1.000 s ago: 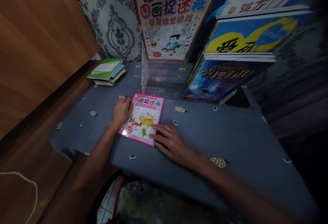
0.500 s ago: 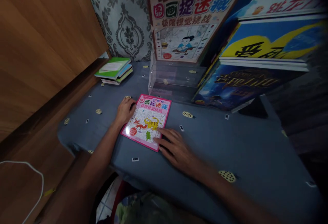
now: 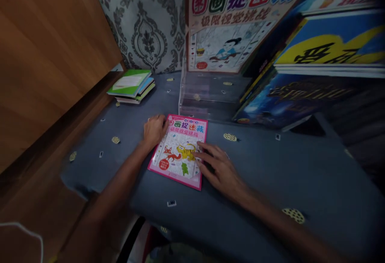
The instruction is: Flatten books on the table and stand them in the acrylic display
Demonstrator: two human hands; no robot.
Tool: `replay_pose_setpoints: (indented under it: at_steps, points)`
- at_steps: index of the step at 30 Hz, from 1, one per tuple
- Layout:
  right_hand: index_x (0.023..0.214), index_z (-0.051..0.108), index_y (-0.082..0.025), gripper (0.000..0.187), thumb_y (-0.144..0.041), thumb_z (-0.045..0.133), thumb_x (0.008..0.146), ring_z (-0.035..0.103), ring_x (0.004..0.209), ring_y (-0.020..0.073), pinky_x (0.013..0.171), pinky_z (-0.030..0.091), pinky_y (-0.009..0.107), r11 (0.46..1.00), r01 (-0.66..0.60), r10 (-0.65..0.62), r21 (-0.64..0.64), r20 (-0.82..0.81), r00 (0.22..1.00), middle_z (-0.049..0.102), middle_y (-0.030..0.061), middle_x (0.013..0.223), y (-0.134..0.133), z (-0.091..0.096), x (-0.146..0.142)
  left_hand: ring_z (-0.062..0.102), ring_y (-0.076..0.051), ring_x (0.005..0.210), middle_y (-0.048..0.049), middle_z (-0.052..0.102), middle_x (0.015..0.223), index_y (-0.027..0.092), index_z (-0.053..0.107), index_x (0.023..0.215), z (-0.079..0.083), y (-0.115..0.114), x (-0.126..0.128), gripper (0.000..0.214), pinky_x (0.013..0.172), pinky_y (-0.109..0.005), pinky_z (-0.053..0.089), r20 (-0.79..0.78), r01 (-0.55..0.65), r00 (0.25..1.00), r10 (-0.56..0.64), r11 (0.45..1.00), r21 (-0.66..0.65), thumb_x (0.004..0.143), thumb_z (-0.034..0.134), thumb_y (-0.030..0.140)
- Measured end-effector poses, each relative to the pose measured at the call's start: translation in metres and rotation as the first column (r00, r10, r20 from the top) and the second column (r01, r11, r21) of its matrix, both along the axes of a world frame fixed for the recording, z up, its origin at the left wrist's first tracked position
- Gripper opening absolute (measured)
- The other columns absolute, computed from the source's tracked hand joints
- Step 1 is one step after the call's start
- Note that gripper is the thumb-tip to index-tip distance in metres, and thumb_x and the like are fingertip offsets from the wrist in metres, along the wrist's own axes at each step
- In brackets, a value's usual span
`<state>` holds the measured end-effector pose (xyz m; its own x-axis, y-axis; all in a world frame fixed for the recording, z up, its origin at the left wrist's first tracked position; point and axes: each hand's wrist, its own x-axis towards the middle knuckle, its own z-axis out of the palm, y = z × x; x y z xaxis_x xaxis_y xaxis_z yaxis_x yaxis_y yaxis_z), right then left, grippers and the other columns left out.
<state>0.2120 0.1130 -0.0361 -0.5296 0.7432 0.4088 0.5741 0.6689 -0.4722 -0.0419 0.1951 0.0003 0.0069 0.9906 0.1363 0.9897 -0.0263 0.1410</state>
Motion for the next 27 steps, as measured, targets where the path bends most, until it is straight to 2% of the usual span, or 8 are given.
replay_pose_setpoints:
  at_steps: [3,6,9,14,20,27]
  points:
    - [0.128,0.067,-0.019,0.036,-0.031,0.05,0.098,0.055,0.131,0.0339,0.101,0.052,0.057,0.994,0.09,-0.093,0.06,0.056,0.994,0.057,0.0184,0.143,0.011,-0.008,-0.009,0.063,-0.022,0.096,-0.0083,0.069,0.101,0.018,0.064,0.097,-0.003,-0.003,-0.003,0.023,0.08,-0.032,0.046,0.035,0.041,0.998,-0.043,0.998,0.05,0.102,0.046,0.031]
    - [0.129,0.065,-0.018,0.036,-0.029,0.048,0.099,0.052,0.134,0.032,0.102,0.052,0.054,0.986,0.087,-0.101,0.145,0.085,0.991,0.058,0.0182,0.143,0.012,-0.012,-0.01,0.062,-0.022,0.096,-0.0072,0.067,0.099,0.018,0.064,0.099,-0.008,-0.008,-0.007,0.017,0.084,-0.032,0.047,0.066,0.135,0.988,-0.141,0.986,0.098,0.1,0.049,0.024]
    - [0.132,0.063,-0.018,0.036,-0.026,0.047,0.1,0.052,0.135,0.0304,0.103,0.053,0.052,0.978,0.077,-0.098,0.194,0.102,0.99,0.058,0.018,0.143,0.004,-0.012,-0.004,0.06,-0.024,0.099,-0.0074,0.066,0.1,0.02,0.064,0.101,-0.012,-0.012,-0.007,0.018,0.081,-0.033,0.049,0.024,0.14,0.989,-0.144,0.981,0.132,0.1,0.048,0.026]
    - [0.145,0.052,-0.021,0.047,-0.025,0.05,0.098,0.047,0.141,0.0285,0.107,0.052,0.048,0.985,0.063,-0.09,0.163,0.168,0.982,0.054,0.0147,0.149,-0.006,-0.008,0.007,0.06,-0.024,0.096,-0.0073,0.065,0.098,0.021,0.066,0.103,-0.017,-0.015,-0.002,0.022,0.072,-0.032,0.049,-0.088,0.148,0.987,-0.135,0.977,0.157,0.102,0.044,0.028]
    - [0.146,0.05,-0.02,0.05,-0.02,0.05,0.096,0.045,0.143,0.027,0.108,0.051,0.046,0.99,0.06,-0.08,0.127,0.16,0.984,0.053,0.0138,0.15,-0.005,-0.002,0.007,0.061,-0.023,0.093,-0.0069,0.066,0.094,0.021,0.066,0.107,-0.021,-0.016,-0.005,0.026,0.069,-0.031,0.049,-0.094,0.185,0.981,-0.168,0.956,0.226,0.103,0.041,0.029]
    - [0.141,0.056,-0.02,0.045,-0.021,0.052,0.096,0.048,0.139,0.0316,0.106,0.051,0.053,0.992,0.055,-0.077,0.116,0.191,0.979,0.056,0.0168,0.146,-0.008,0.0,0.005,0.061,-0.025,0.098,-0.0081,0.066,0.1,0.021,0.066,0.106,-0.014,-0.017,-0.004,0.021,0.07,-0.032,0.05,-0.127,0.186,0.978,-0.168,0.971,0.151,0.1,0.047,0.026]
